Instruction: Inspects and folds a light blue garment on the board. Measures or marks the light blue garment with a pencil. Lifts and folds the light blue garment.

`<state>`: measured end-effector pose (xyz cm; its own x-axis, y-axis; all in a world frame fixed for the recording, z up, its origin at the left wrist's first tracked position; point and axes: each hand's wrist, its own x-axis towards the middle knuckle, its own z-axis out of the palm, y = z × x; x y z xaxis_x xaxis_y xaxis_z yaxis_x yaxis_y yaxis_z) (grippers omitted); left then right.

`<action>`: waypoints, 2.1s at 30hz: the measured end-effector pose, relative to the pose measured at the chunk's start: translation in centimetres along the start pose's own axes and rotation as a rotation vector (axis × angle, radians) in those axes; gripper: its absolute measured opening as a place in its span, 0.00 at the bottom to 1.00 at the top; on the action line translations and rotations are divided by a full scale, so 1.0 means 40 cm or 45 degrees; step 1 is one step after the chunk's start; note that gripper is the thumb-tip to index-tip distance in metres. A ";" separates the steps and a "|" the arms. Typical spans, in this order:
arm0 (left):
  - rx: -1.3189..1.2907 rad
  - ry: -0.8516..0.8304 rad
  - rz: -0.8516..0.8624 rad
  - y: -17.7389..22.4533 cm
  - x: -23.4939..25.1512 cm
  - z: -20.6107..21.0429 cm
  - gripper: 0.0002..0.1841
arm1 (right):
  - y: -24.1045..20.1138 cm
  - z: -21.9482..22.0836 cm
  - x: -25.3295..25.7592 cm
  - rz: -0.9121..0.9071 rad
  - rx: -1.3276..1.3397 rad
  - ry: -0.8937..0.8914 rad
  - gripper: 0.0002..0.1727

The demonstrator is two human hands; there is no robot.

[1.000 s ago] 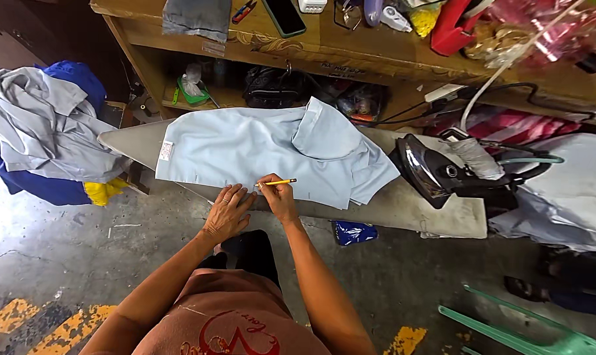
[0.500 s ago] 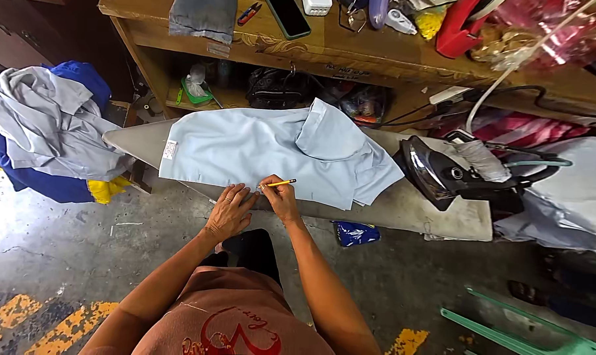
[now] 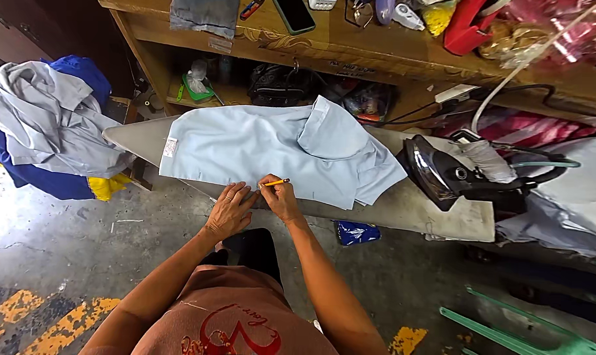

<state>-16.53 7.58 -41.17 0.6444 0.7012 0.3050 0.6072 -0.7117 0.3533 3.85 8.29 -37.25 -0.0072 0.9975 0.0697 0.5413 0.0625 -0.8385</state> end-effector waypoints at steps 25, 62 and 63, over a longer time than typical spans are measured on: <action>0.007 0.102 0.100 -0.007 0.004 0.010 0.31 | -0.032 0.004 0.011 0.022 -0.068 0.035 0.13; 0.248 0.010 0.126 -0.449 -0.107 -0.374 0.16 | 0.010 0.016 0.010 0.061 0.240 -0.010 0.18; 0.257 -0.005 0.143 -0.451 -0.111 -0.374 0.16 | 0.010 0.017 0.009 0.059 0.245 -0.010 0.18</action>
<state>-37.29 17.96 -35.67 0.7148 0.6170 0.3292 0.6119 -0.7797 0.1328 3.51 8.72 -37.91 0.0075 0.9997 0.0251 0.3705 0.0205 -0.9286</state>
